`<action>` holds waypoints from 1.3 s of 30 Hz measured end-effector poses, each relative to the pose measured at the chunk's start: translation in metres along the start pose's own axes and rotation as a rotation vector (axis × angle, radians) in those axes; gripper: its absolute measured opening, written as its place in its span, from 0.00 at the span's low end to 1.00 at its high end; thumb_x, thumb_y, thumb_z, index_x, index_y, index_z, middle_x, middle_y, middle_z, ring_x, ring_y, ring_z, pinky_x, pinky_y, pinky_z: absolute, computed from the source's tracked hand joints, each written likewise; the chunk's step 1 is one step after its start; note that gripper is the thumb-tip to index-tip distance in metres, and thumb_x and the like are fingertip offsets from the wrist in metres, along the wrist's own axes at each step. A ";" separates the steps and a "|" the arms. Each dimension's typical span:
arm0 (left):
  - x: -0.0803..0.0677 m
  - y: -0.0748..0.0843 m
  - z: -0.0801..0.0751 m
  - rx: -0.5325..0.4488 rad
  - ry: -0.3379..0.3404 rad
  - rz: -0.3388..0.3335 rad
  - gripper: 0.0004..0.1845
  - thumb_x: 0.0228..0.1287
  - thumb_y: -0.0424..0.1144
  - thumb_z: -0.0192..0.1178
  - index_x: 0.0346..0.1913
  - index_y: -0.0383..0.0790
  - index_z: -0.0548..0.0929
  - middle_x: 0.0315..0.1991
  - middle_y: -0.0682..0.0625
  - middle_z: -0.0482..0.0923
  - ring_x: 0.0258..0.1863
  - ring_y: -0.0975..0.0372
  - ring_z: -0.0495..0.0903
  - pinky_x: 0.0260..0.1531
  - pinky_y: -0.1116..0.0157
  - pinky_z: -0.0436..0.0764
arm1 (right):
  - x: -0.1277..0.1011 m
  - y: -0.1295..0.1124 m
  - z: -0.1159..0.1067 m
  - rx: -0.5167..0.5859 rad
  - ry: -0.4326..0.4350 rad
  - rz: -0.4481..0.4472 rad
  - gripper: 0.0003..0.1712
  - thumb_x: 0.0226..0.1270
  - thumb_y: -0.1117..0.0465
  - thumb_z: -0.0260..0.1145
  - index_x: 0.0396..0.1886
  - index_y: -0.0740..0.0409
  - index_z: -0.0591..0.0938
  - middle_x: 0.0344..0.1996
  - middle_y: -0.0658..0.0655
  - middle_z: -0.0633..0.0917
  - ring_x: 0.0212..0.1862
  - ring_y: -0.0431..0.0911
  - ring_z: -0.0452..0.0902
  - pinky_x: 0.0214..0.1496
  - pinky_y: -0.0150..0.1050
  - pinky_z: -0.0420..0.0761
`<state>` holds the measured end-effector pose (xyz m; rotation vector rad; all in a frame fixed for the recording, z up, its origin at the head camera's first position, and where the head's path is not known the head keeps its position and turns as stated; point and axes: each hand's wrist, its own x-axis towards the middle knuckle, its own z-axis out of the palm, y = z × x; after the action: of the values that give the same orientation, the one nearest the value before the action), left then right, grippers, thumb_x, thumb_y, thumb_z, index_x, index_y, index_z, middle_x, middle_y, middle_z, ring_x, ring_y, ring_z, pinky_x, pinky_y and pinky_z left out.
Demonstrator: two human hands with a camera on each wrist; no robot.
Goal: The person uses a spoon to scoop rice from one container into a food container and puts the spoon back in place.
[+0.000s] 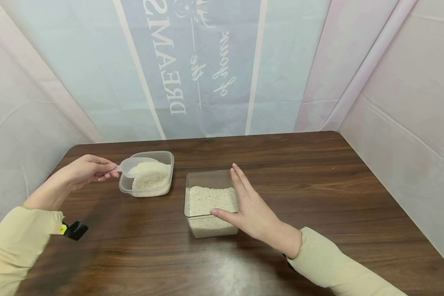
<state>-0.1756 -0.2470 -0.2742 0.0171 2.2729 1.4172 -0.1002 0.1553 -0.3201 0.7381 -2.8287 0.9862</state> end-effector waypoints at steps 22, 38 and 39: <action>-0.016 0.010 -0.004 0.297 -0.039 -0.003 0.14 0.67 0.27 0.46 0.44 0.14 0.73 0.24 0.53 0.79 0.21 0.71 0.71 0.20 0.73 0.71 | 0.001 -0.001 -0.001 0.001 -0.004 -0.005 0.54 0.57 0.40 0.62 0.72 0.54 0.43 0.71 0.47 0.43 0.69 0.51 0.50 0.62 0.54 0.60; -0.032 0.028 0.013 0.674 0.190 0.060 0.12 0.64 0.34 0.54 0.36 0.25 0.80 0.21 0.52 0.79 0.23 0.64 0.76 0.23 0.66 0.77 | 0.000 -0.001 0.000 -0.004 -0.003 -0.002 0.54 0.57 0.40 0.62 0.72 0.55 0.44 0.71 0.48 0.43 0.69 0.52 0.50 0.62 0.55 0.59; -0.033 0.028 0.014 0.684 0.201 0.070 0.12 0.64 0.34 0.54 0.36 0.25 0.80 0.21 0.51 0.79 0.23 0.64 0.77 0.23 0.66 0.77 | 0.001 -0.001 0.000 -0.004 -0.003 -0.002 0.54 0.57 0.40 0.62 0.72 0.55 0.44 0.71 0.48 0.43 0.69 0.52 0.50 0.62 0.55 0.60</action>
<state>-0.1472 -0.2302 -0.2429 0.1766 2.8391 0.6289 -0.1003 0.1548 -0.3193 0.7419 -2.8314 0.9798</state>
